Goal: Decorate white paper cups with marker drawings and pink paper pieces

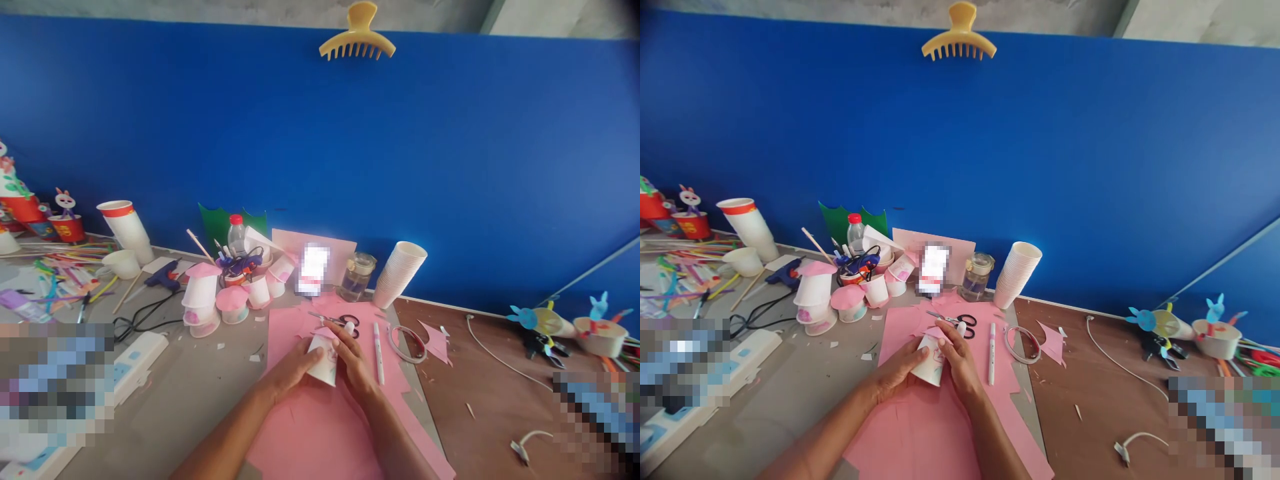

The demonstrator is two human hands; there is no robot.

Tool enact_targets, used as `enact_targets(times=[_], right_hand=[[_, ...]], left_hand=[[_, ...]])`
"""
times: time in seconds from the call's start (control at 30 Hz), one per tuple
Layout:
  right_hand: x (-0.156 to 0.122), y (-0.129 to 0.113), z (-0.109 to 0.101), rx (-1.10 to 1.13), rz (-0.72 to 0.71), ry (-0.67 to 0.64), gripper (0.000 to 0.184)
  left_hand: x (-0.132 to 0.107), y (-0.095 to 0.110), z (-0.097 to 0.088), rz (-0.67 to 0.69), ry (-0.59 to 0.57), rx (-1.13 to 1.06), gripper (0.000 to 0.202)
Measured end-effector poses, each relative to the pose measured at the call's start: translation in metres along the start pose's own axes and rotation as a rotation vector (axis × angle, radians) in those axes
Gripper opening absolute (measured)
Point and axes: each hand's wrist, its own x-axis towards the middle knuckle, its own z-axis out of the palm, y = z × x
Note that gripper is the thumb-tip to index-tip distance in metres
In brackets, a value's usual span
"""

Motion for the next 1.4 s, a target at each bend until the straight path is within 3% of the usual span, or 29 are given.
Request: enact_targets(times=[0.1,0.17,0.4,0.53,0.83,1.07,1.27,1.4], right_hand=[[0.0,0.0,0.0,0.066,0.077,0.007,0.051],[-0.001,-0.001,0.0,0.085,0.105,0.004,0.05],[-0.001,0.003,0.003,0.046,0.091,0.121,0.041],[0.002,0.01,0.003,0.04,0.141,0.195,0.043],[0.002,0.006,0.008,0.161,0.09,0.187,0.039],[0.007,0.01,0.005,0.272,0.162,0.265,0.037],[0.001,0.006,0.011,0.304,0.214,0.231,0.026],[0.0,0.004,0.013,0.356,0.222,0.179,0.031]], left_hand=[[-0.001,-0.002,-0.001,0.001,0.112,0.074,0.08],[-0.002,0.0,0.0,-0.005,0.11,0.113,0.09],[-0.006,0.012,0.004,0.015,-0.009,0.086,0.053],[-0.005,0.011,0.001,0.005,-0.053,0.018,0.054],[-0.015,0.022,-0.018,0.038,-0.217,-0.1,0.065],[0.004,0.02,-0.041,0.348,0.149,-0.057,0.059],[0.013,0.012,-0.045,0.466,0.474,0.227,0.05],[0.011,0.009,-0.038,0.472,0.577,0.43,0.049]])
